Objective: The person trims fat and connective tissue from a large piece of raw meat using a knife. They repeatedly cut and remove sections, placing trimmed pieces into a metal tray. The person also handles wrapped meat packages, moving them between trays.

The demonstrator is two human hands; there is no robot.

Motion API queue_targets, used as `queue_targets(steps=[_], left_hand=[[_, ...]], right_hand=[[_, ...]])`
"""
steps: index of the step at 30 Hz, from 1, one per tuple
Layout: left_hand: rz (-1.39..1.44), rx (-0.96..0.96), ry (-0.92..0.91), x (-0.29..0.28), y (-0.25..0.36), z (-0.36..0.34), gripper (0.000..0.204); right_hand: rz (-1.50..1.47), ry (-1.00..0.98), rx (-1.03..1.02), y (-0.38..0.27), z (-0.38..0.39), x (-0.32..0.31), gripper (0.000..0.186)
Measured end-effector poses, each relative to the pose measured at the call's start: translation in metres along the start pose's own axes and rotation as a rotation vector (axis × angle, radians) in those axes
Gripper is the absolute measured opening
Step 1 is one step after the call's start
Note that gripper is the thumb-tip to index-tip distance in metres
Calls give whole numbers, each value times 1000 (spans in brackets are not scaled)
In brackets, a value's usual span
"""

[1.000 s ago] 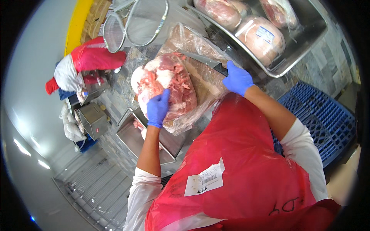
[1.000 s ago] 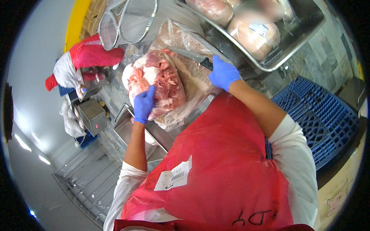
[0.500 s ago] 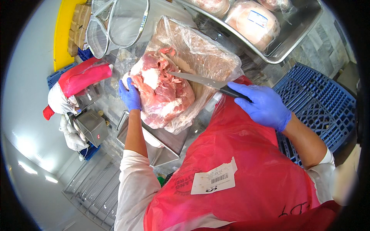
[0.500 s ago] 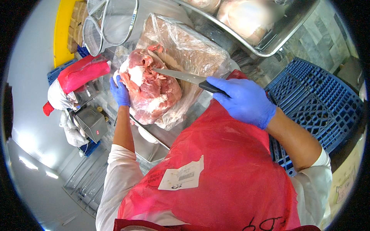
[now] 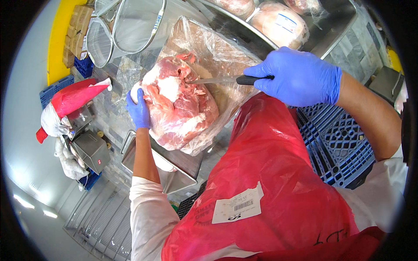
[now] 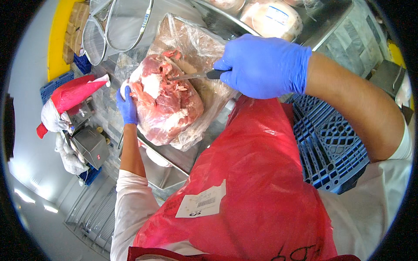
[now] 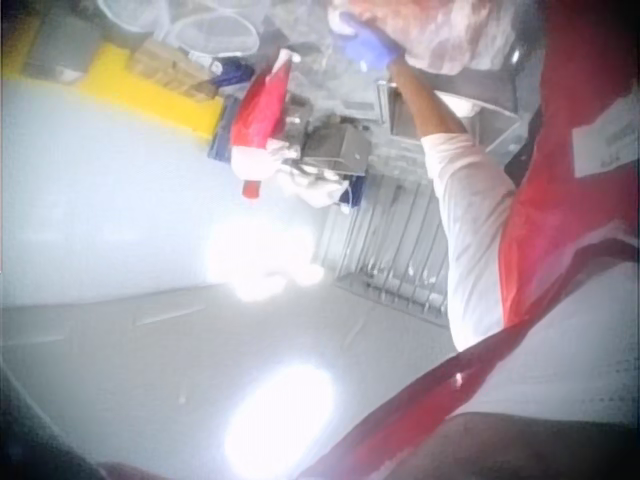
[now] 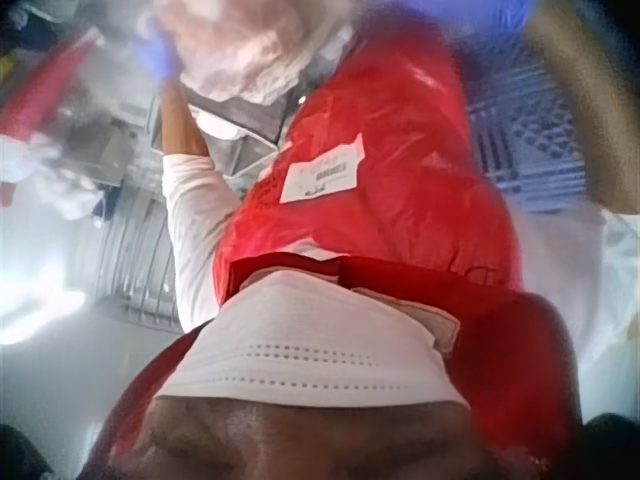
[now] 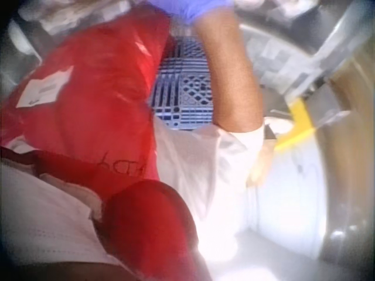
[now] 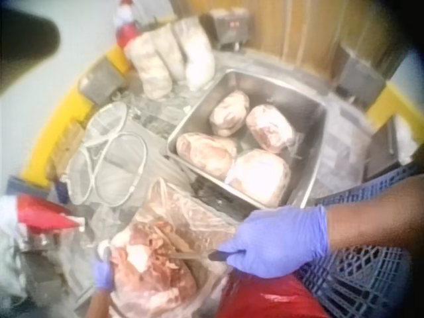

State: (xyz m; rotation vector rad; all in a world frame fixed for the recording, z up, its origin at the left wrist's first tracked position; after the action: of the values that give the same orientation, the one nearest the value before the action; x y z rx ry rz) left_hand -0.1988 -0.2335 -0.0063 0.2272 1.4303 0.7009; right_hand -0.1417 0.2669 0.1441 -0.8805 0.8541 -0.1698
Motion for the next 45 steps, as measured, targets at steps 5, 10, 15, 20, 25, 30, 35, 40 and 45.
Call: queue_targets(steps=[5, 10, 15, 20, 25, 30, 35, 40, 45], left_hand=[[-61, 29, 62, -5, -11, 10, 72], [19, 12, 56, 1, -6, 17, 72], [-23, -33, 192, -6, -11, 35, 65], [21, 50, 163, -10, -40, 29, 61], [313, -121, 57, -1, -48, 25, 66], [307, -103, 25, 0, -53, 20, 70], [191, -72, 67, -1, -33, 25, 62], [290, -119, -22, 3, -20, 19, 50], [238, -82, -27, -1, -20, 16, 50]], right_hand=[[-112, -59, 80, -9, -1, 26, 34], [-509, 246, 335, -5, 46, 154, 47], [-515, 485, 250, -14, 28, 218, 53], [-816, 592, 213, -14, -15, 237, 50], [-1463, 286, 373, 20, 26, 230, 42], [-587, 590, 194, 25, 60, 192, 43], [-23, 395, 175, 14, 56, 81, 38], [193, 154, 101, 13, 21, 21, 34], [112, -15, 116, 15, -9, -11, 33]])
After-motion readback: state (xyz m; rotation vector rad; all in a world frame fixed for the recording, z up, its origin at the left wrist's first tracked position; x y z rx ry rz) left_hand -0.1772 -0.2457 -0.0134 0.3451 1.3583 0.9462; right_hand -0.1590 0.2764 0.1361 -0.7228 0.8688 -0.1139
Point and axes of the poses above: each hand's wrist, its own z-axis away from the middle knuckle, its own x-axis out of the palm, y = z × x, the point moved 5 cm from there along -z, towards the middle knuckle
